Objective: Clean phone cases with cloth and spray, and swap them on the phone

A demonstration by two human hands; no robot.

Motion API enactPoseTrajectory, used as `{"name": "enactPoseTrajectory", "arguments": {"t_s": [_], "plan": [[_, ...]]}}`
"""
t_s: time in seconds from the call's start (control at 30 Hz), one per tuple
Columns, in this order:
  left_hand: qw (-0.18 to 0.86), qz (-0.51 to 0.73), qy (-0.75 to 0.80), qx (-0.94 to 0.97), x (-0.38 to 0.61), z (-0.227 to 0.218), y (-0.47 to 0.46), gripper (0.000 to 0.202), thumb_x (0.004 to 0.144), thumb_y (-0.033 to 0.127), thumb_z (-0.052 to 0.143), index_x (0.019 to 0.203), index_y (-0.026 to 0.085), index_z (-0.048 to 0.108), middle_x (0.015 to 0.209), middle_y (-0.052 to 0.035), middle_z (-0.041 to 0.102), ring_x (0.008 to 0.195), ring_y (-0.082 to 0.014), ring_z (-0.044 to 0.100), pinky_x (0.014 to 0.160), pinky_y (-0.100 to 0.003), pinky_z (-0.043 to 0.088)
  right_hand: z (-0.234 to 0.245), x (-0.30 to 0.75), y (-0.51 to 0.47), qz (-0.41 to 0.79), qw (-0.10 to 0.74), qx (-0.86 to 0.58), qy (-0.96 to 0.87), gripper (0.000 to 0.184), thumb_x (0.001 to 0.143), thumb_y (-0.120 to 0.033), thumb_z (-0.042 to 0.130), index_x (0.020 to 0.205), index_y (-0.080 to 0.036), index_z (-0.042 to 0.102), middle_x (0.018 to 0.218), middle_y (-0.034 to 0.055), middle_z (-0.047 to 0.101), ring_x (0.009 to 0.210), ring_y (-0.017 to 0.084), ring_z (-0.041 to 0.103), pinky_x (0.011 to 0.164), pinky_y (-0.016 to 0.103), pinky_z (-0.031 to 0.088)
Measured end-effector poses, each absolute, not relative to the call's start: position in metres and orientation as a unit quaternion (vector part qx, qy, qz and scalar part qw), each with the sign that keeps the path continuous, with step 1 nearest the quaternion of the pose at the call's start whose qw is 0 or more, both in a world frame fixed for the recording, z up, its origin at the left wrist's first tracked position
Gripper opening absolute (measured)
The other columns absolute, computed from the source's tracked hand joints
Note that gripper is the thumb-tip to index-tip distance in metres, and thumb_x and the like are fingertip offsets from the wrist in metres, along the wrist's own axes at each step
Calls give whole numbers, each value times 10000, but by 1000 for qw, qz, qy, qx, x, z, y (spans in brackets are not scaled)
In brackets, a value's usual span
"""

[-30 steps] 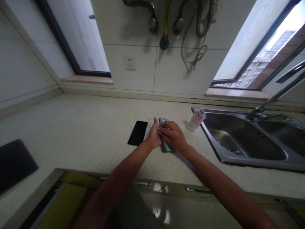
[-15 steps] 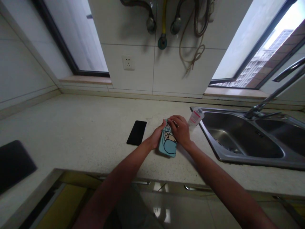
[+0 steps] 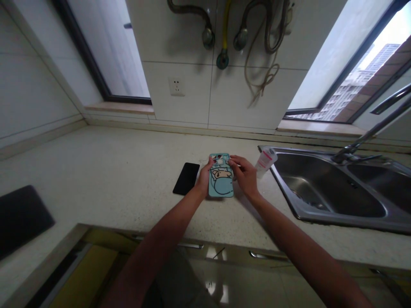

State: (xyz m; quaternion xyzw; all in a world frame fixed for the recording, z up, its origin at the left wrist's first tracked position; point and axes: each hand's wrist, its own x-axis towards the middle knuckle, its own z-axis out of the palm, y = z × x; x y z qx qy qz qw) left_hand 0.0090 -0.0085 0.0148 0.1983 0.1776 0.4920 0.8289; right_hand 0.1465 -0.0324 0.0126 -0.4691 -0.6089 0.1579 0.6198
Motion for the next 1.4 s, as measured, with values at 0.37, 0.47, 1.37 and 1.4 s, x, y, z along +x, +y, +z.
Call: {"name": "enactPoseTrajectory", "arguments": {"t_s": [0.37,0.47,1.37,1.4], "plan": [[841,476,179,183,-8,21,-1,621,1022,509,278,1276,48,607,1015,-182,750,898,-259,736,836,-385,577,24,132,-57,124,640,-328,-683,141,842,-324,762,972,-349,809,1021,55,581,987,211,591,862,402,527],[838,485,170,185,-10,21,-1,634,1010,536,300,1284,52,605,1064,-188,740,899,-258,731,815,-381,577,28,127,-66,106,643,-275,-706,187,828,-304,782,1003,-366,803,941,44,571,908,194,585,780,365,526],[425,506,403,633,3,8,-13,748,805,517,680,1423,181,428,1392,-163,529,1242,-285,541,1037,-423,432,21,142,-32,451,773,-361,-260,135,768,-273,708,748,-223,584,673,-72,616,594,94,581,510,176,482],[402,501,410,648,2,8,-15,774,814,532,665,1449,182,395,1434,-177,495,1297,-302,506,1063,-446,412,23,144,-31,474,776,-346,-231,101,787,-238,676,742,-219,588,677,-64,633,594,94,592,511,175,491]]}}
